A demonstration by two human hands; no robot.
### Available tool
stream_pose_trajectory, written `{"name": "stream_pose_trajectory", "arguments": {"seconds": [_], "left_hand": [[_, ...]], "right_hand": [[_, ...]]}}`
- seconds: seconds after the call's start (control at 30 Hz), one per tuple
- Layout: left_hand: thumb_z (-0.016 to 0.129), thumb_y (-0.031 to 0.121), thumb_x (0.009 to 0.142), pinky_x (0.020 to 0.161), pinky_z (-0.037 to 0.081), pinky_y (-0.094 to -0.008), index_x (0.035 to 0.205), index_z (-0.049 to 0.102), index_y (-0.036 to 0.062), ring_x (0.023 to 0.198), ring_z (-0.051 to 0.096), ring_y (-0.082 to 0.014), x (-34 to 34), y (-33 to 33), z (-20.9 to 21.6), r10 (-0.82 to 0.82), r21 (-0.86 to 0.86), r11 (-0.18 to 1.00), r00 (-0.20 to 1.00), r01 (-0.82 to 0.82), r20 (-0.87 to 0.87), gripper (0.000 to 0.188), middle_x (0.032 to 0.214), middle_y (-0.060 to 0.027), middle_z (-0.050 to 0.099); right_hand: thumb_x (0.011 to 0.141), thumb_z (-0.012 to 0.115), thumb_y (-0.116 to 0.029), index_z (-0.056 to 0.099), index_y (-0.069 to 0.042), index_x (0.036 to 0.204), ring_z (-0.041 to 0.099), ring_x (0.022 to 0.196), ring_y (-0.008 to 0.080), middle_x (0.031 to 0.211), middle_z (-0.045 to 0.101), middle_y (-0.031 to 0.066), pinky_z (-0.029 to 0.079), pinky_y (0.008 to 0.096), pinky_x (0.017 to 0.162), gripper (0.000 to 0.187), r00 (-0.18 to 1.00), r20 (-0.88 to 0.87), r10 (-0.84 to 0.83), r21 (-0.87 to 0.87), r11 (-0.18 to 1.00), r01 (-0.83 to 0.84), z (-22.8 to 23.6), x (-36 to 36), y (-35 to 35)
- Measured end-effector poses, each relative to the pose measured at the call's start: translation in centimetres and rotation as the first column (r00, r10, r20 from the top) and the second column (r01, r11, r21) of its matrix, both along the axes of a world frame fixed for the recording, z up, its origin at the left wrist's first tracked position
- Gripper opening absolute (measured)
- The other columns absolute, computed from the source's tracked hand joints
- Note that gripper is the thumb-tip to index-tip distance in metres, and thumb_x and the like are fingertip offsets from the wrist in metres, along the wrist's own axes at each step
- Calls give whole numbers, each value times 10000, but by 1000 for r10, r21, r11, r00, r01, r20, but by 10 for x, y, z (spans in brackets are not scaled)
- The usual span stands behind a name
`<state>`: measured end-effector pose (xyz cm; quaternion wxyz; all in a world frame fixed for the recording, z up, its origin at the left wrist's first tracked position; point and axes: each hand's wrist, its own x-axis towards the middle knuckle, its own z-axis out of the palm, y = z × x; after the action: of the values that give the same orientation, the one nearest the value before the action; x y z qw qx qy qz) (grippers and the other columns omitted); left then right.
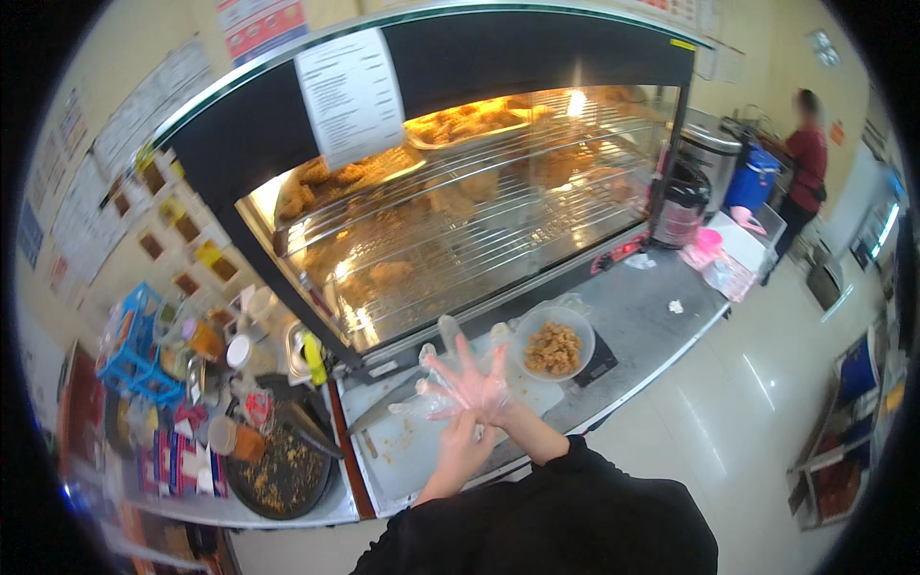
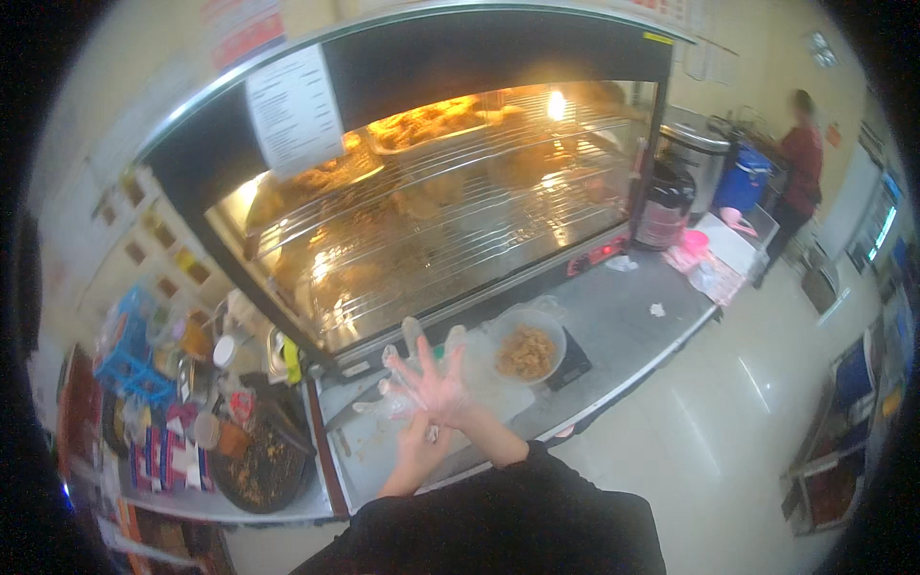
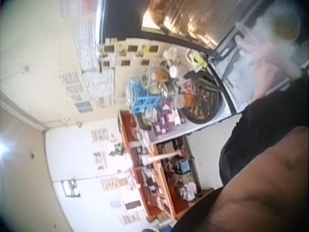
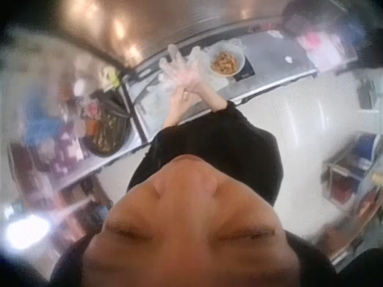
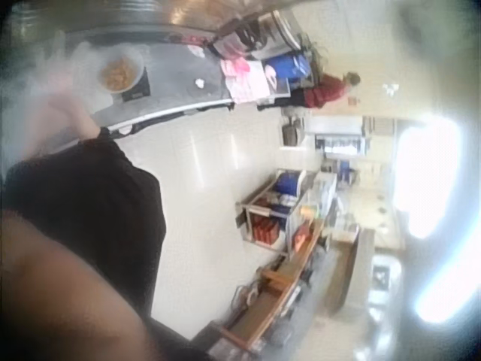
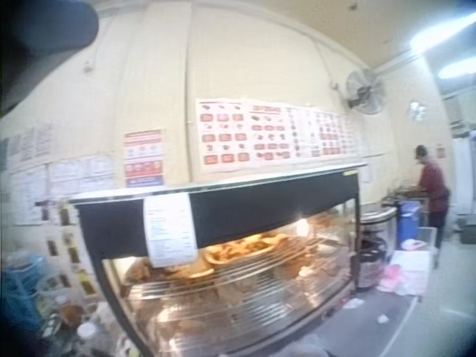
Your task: The person assembles takeout food orders by placing fried chicken and scrambled eggs into paper boxes, adding condiment packets, and handling receipts. They move between a heated display case, a prep counter, and a beverage machine while organizing items.
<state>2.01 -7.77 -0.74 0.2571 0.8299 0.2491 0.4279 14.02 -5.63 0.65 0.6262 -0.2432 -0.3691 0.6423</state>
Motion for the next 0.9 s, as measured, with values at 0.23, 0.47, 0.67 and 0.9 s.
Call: {"name": "stream_pose_trajectory", "arguments": {"seconds": [0.23,0.47,0.67,0.9], "left_hand": [[673,7,681,599,513,-378,837,582,33,672,620,-314,29,-2,28,-177,64,982,983,180,-38,181,761,-134,606],[712,-7,701,601,513,-343,885,627,22,682,623,-269,102,5,42,-213,151,969,969,194,121,206,800,-116,623],[719,5,738,600,497,-297,903,655,36,694,626,-215,122,20,32,103,-32,994,992,-100,77,180,790,-91,633],[706,44,781,559,449,-278,880,661,40,655,584,-169,145,25,34,250,-138,964,949,-226,191,109,749,-63,605]], "right_hand": [[683,230,-904,78,-529,1433,134,1373,464,1532,175,76,216,735,961,852,926,-377,-32,-425,894,-142,32,41,3],[923,349,-596,25,-164,1495,161,1409,234,1542,119,128,227,419,1109,787,586,379,-716,358,698,620,64,225,18],[928,514,-187,482,2,1265,527,1145,249,1252,538,166,385,324,1000,388,-512,485,-709,702,-33,711,101,497,20],[941,496,-379,584,17,1142,565,866,258,975,618,180,435,367,786,453,-291,502,-814,554,44,831,106,533,22]]}}
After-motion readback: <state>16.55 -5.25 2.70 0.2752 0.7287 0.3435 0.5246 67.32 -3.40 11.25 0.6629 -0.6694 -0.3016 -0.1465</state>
